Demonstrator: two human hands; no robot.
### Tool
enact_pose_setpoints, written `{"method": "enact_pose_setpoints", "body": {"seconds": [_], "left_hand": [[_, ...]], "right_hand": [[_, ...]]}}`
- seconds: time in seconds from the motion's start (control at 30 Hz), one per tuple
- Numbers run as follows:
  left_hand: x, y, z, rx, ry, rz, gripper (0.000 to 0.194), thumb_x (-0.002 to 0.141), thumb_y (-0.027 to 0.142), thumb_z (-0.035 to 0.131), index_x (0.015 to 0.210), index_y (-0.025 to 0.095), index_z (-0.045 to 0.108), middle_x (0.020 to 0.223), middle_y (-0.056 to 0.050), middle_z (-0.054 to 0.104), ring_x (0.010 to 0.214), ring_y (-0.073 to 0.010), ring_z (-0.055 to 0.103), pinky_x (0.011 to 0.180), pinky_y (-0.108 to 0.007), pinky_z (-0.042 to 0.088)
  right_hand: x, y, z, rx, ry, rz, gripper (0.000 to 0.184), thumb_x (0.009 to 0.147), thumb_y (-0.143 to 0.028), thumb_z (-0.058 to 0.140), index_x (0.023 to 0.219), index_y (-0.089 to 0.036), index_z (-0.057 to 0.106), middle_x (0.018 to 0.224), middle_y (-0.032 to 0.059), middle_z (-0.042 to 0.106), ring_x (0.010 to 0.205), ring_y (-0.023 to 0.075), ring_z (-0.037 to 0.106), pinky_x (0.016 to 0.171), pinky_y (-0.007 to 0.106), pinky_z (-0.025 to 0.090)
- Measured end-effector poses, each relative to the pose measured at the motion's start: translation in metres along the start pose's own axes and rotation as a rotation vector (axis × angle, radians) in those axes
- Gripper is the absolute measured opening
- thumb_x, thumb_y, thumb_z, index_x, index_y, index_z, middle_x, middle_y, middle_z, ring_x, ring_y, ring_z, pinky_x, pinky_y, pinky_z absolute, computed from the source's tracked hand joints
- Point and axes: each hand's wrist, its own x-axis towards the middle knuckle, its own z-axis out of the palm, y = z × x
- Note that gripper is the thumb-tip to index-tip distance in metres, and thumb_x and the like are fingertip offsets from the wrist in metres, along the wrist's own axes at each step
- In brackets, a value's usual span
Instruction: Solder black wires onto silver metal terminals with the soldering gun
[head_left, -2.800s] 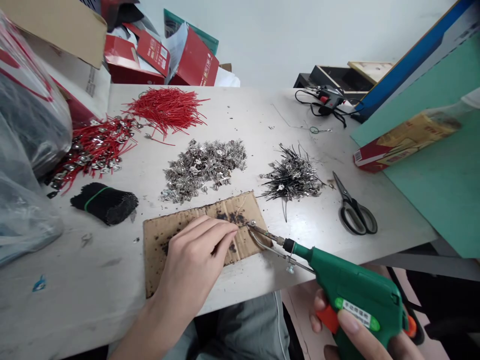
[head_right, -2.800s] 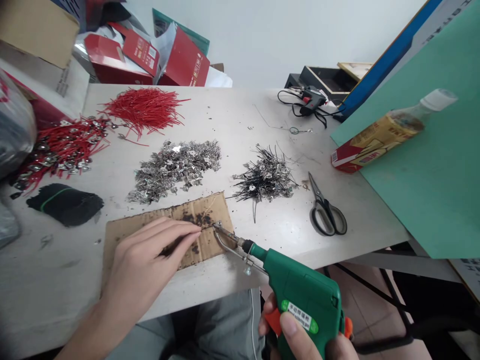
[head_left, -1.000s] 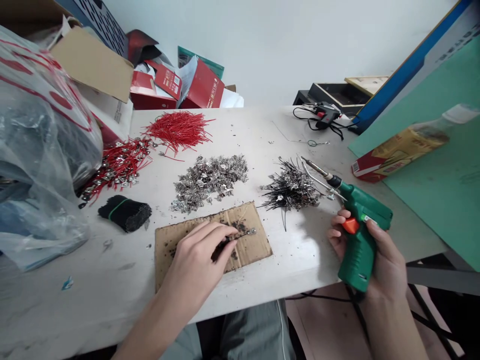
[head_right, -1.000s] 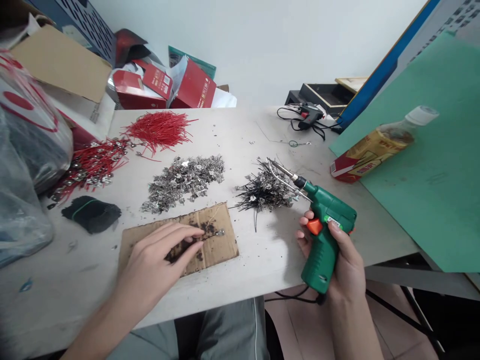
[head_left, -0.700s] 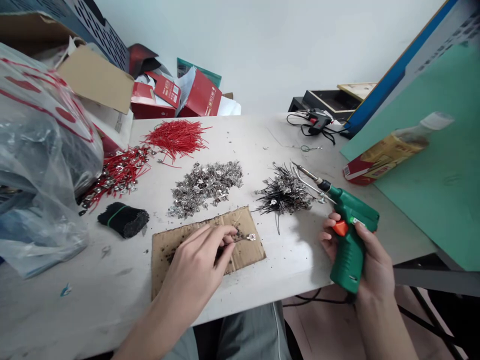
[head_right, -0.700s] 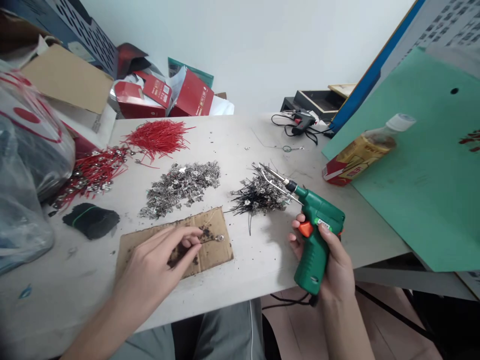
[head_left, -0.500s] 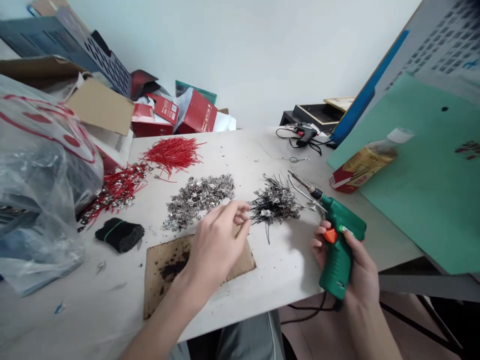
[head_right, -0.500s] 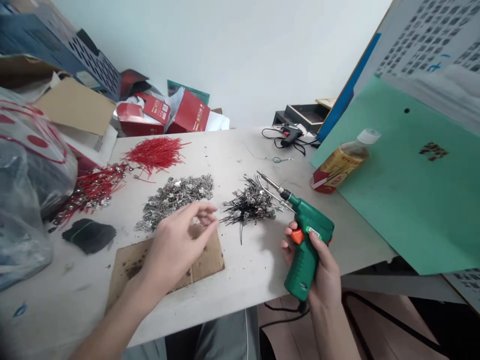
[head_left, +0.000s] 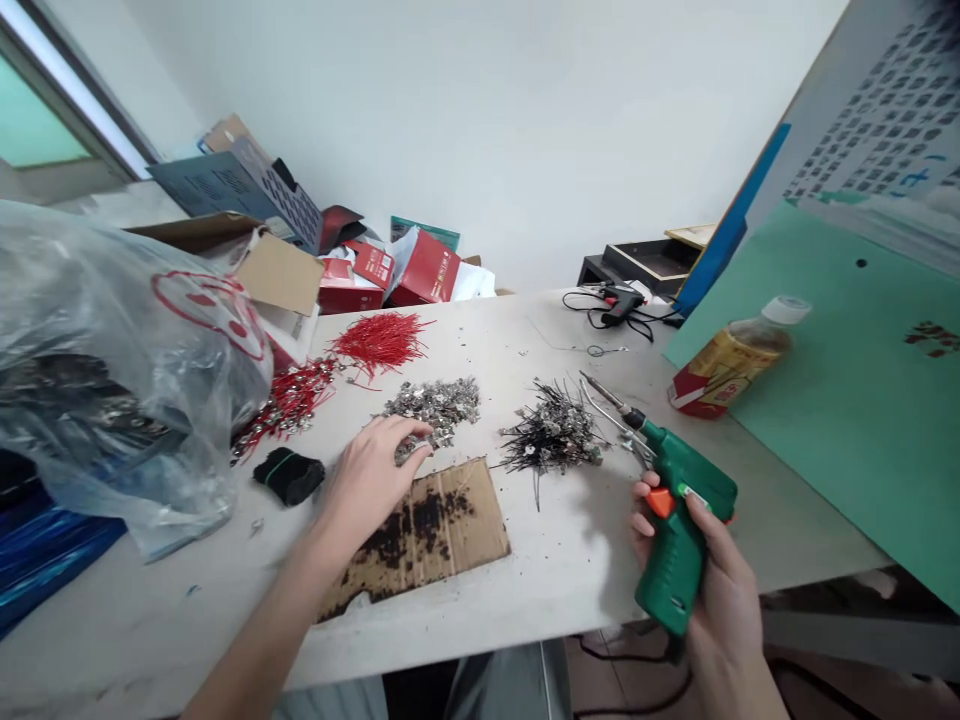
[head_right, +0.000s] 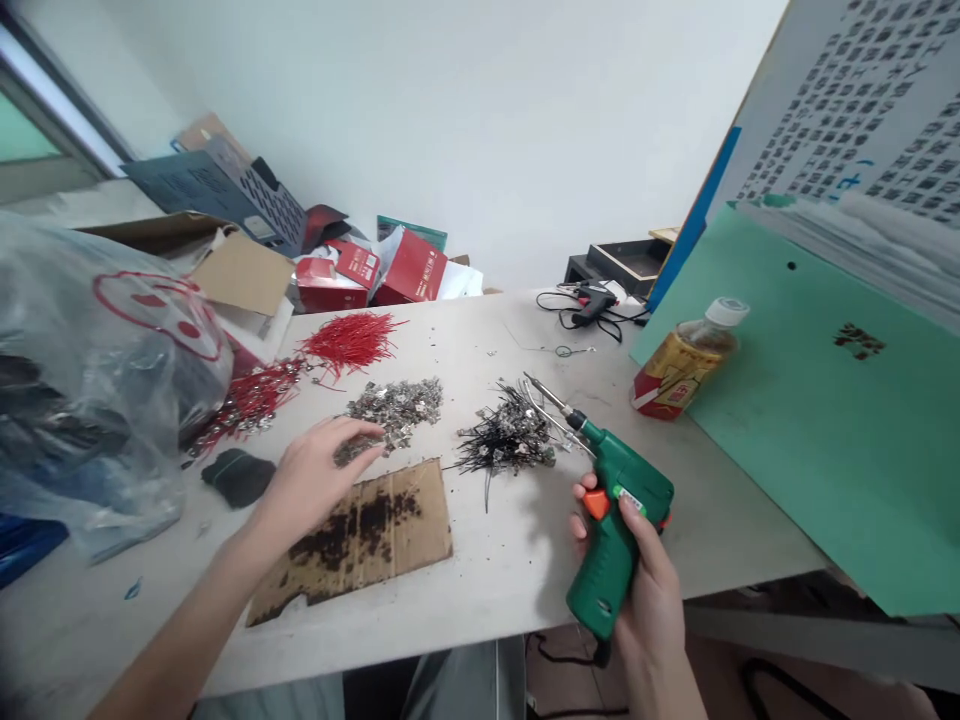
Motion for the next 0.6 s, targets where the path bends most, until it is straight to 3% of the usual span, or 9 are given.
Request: {"method": "enact_pose_setpoints", "body": {"seconds": [0.13,0.33,0.6], "left_hand": [[0.011,-0.001,0.008,0.143,-0.08,0.066,0.017,0.094,0.023,0.061,0.107,0.021,0.071,0.107,-0.006,0.072,0.103,-0.0239,0.064,0.091,-0.039,0.049],[0.023,0.015,0.029,0.225,-0.143,0.087,0.012,0.091,0.017,0.063,0.089,0.019,0.075,0.092,-0.006,0.072,0.095,-0.0257,0.064,0.089,-0.042,0.041],[0.019,0.016,0.024,0.172,-0.108,0.113,0.014,0.093,0.018,0.058,0.094,0.018,0.072,0.099,-0.007,0.073,0.099,-0.0257,0.064,0.089,-0.042,0.04]], "right_hand": [[-0.001,-0.001,0.001,-0.033,-0.009,0.006,0.033,0.082,-0.03,0.075,0.113,-0.018,0.073,0.109,0.0085,0.061,0.093,0.017,0.06,0.056,0.019,0.052],[-0.003,-0.003,0.004,-0.019,0.031,0.002,0.038,0.082,-0.027,0.073,0.119,-0.017,0.071,0.108,0.0087,0.06,0.091,0.0165,0.058,0.055,0.02,0.052],[-0.002,-0.003,0.005,-0.023,0.013,0.013,0.035,0.083,-0.029,0.073,0.117,-0.02,0.073,0.105,0.0074,0.061,0.09,0.0159,0.058,0.056,0.019,0.053]]}}
